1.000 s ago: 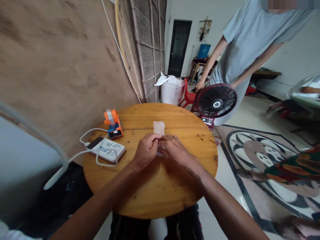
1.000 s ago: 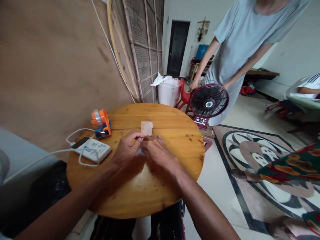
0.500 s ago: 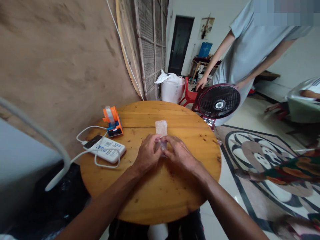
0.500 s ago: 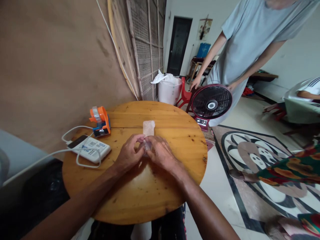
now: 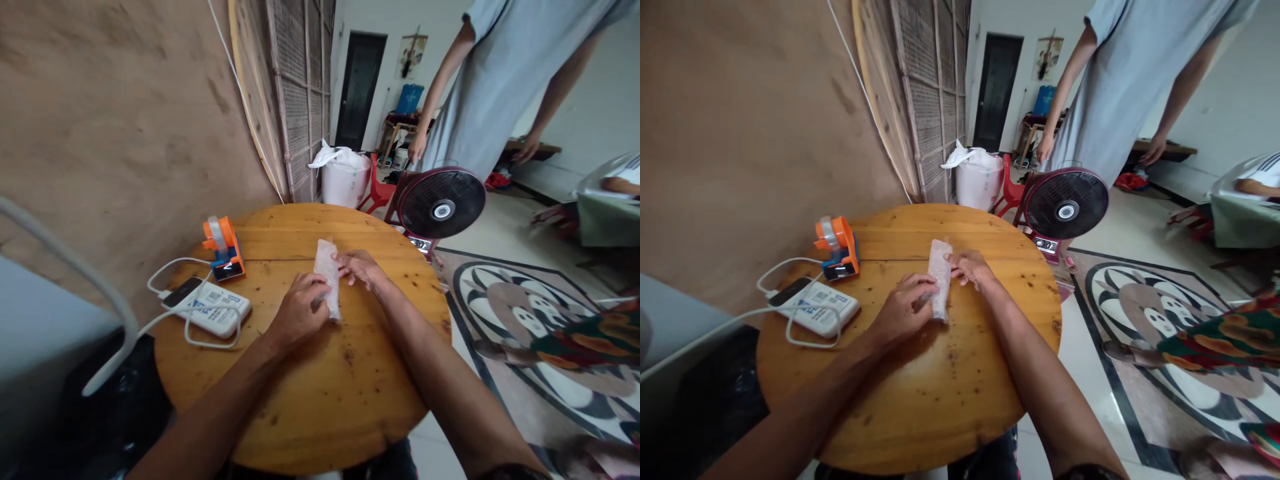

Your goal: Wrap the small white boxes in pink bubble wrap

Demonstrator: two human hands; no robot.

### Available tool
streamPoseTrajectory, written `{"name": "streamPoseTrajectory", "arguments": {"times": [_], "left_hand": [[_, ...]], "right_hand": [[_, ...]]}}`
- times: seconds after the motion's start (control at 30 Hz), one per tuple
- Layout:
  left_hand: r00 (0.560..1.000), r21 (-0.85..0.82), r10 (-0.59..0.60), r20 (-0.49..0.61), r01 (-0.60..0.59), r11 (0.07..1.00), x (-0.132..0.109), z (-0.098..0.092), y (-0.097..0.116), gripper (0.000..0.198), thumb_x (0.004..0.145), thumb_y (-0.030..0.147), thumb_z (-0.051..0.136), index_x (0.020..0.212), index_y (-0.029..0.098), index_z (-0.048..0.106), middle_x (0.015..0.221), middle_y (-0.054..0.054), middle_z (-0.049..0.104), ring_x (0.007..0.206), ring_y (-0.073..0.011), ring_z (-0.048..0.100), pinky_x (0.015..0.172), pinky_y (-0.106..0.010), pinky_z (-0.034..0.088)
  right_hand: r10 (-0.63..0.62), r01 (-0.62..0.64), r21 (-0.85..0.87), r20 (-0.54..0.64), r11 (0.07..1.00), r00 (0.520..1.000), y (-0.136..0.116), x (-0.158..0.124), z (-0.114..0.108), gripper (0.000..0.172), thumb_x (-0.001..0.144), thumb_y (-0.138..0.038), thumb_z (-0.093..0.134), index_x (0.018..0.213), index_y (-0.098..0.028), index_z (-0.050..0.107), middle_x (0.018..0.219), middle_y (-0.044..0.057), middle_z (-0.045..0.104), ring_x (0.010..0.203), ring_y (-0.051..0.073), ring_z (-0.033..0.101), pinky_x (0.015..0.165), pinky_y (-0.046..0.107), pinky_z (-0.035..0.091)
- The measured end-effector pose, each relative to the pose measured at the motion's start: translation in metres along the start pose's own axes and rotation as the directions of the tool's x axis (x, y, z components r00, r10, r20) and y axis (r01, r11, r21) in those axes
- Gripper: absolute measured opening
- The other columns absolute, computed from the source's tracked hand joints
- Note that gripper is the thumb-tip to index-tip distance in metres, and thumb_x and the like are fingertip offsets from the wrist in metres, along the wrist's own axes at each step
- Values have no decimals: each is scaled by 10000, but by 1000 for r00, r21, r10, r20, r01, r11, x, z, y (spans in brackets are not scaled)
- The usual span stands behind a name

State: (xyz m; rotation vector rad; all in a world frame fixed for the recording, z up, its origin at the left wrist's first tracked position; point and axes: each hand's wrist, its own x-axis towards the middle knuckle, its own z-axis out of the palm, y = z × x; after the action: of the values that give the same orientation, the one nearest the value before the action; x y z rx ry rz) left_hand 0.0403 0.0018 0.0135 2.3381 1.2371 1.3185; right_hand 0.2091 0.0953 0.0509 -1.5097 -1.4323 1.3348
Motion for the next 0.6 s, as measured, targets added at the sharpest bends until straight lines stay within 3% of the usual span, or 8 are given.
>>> {"name": "streamPoseTrajectory", "arguments": {"times": [0.17,0.43,0.6], "left_hand": [[1000,-3,1,-5,-1,1000,0,0,0,294,714,44,544,924,182,695,1048,-85,662,984,-223,599,912,-397,506],[999,69,33,5,-33,997,1,0,4,258,741,47,521,861,189,700,1016,-72,684,930,-219,590,870,-399,496],[999,98,34,17,-36,995,0,-1,6,257,749,46,522,876,177,703,997,-72,695,928,-225,571,859,-391,490]], "right_hand": [[14,-15,36,28,999,1000,-3,19,7,325,667,-372,823,618,-133,607,494,7,573,401,70,454,312,177,321],[-70,69,73,14,995,997,10,35,16,129,716,-195,725,683,-145,612,508,-40,571,369,56,404,298,183,261],[-120,121,74,-19,990,993,17,41,22,170,666,-231,746,650,-163,592,483,-63,523,367,59,381,314,190,250]]}}
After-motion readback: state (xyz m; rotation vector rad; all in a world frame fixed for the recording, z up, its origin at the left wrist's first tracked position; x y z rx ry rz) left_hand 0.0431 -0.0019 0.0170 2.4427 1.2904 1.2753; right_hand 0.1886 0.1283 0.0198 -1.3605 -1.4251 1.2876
